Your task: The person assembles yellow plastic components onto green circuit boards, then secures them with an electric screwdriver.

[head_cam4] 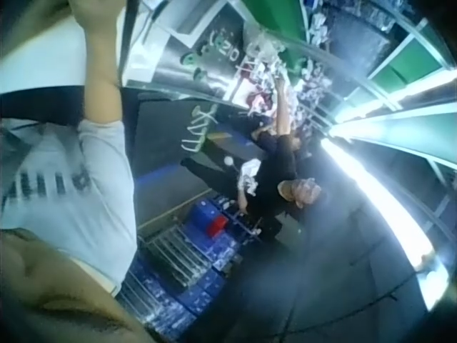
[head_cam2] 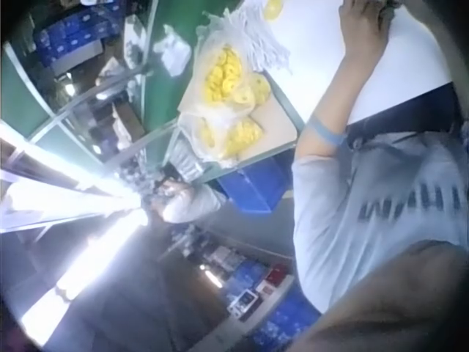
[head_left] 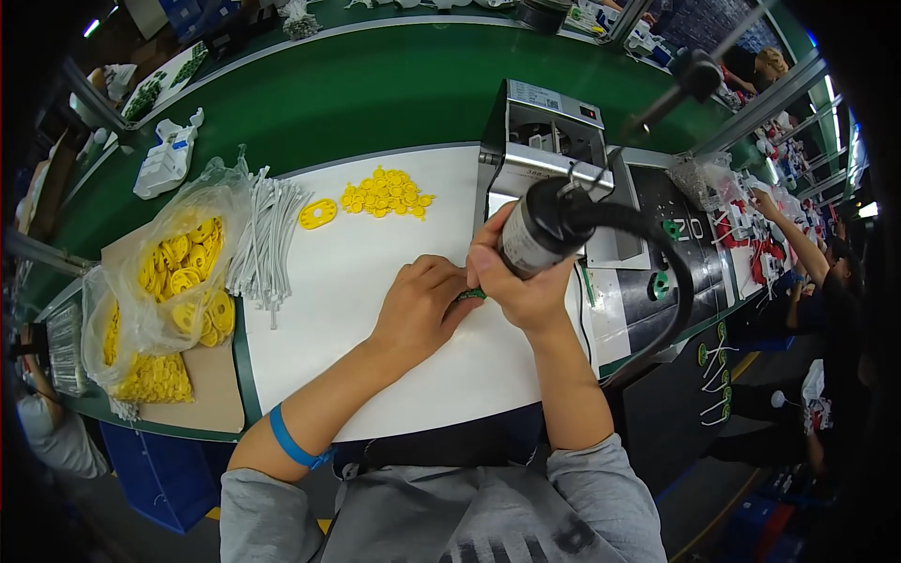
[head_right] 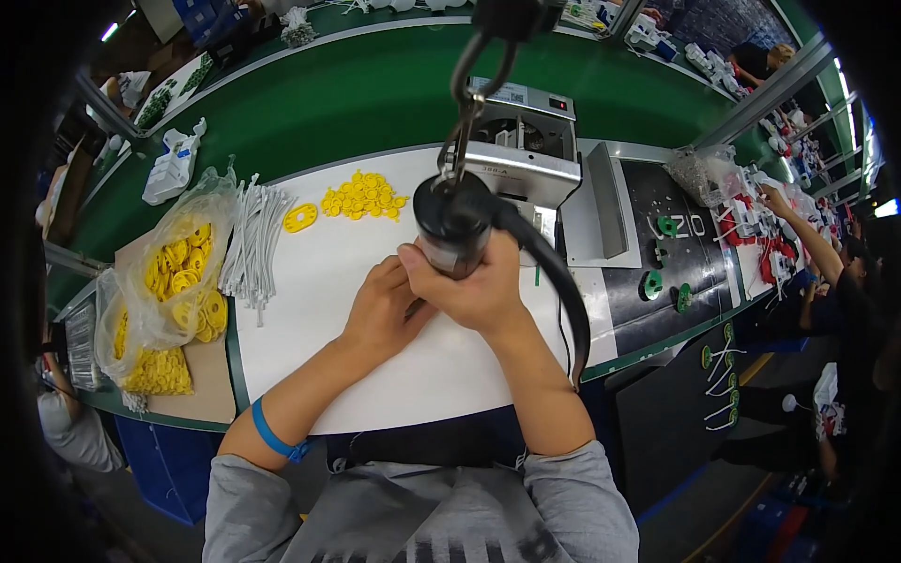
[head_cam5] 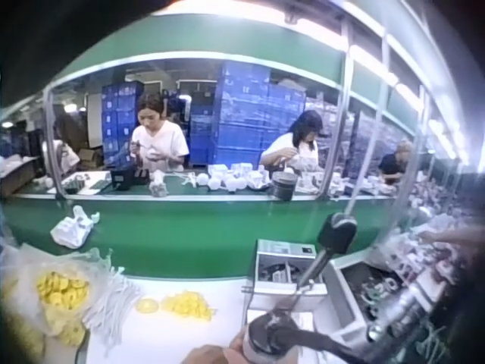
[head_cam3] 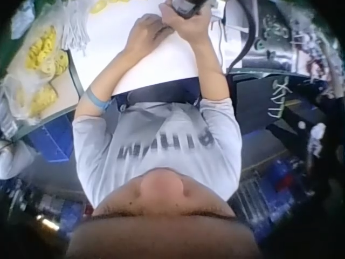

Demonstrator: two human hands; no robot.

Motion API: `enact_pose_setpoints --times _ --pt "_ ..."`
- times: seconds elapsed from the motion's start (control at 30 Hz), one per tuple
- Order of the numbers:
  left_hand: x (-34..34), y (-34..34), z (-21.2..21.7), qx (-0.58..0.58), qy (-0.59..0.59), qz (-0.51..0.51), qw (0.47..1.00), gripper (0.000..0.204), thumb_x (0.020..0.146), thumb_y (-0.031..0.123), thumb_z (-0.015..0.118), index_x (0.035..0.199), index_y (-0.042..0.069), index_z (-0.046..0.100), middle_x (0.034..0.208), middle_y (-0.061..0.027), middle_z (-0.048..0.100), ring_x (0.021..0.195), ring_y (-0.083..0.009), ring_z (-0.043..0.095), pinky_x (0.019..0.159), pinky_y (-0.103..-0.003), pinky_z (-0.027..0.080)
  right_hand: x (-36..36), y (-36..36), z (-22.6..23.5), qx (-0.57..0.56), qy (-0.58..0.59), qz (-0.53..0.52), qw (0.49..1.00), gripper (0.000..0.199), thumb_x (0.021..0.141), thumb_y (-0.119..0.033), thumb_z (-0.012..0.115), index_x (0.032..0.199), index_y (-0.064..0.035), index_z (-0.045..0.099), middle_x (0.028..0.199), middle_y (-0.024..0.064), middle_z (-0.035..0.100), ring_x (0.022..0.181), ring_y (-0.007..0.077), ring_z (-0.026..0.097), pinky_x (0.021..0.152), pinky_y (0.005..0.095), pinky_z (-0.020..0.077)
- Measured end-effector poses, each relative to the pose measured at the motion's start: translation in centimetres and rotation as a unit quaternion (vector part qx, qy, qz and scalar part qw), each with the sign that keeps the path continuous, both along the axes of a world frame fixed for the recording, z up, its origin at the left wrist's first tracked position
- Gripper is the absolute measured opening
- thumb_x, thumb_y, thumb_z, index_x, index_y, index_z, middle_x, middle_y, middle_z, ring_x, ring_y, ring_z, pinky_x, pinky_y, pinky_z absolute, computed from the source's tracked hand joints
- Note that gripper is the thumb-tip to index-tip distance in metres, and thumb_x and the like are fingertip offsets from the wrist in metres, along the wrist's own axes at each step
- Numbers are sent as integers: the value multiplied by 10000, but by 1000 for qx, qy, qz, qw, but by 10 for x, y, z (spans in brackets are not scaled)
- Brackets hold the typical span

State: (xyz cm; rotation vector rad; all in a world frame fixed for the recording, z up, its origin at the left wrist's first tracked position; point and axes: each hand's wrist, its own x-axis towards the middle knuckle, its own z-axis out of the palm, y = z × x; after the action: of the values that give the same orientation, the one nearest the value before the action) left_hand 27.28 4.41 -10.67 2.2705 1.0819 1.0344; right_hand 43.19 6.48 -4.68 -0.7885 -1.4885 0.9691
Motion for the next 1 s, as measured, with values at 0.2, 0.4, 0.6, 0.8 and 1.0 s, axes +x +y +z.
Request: enact_pose_setpoints --times 0.2,0.4,0.6,0.8,1.0 --pt "7 -4 5 -17 -37 -3 999 218 789 130 812 967 22 748 983 -74 714 967 -256 633 834 -381 518 -1 -2 19 -78 95 -85 989 287 878 -29 650 1130 24 526 729 82 613 567 153 613 557 301 522" --pt "12 -2 15 -4 -43 -51 998 258 786 114 830 1012 16 756 1049 -88 729 992 -285 628 877 -384 527 33 6 73 77 207 -101 970 228 965 -120 600 1140 6 526 694 88 570 491 188 561 497 312 492" --pt "20 -4 17 -16 -35 -61 997 258 794 122 828 1027 33 765 1083 -81 737 1008 -280 628 900 -375 525 30 32 87 168 -8 -312 935 240 939 -68 719 1116 14 580 752 33 618 549 103 599 522 242 465" --pt "17 -6 18 -49 -38 -40 997 331 793 147 838 1091 44 738 1077 -75 743 1001 -283 628 897 -381 522 26 30 95 63 41 -262 962 237 942 -118 721 1094 7 588 720 43 631 520 116 593 486 256 438" --pt "10 -4 13 -105 -87 -14 991 524 799 170 846 1247 44 607 1018 -93 722 999 -303 632 879 -396 524 -4 0 71 -18 82 -169 982 264 958 -99 629 1157 37 524 622 56 594 506 145 590 506 267 462"
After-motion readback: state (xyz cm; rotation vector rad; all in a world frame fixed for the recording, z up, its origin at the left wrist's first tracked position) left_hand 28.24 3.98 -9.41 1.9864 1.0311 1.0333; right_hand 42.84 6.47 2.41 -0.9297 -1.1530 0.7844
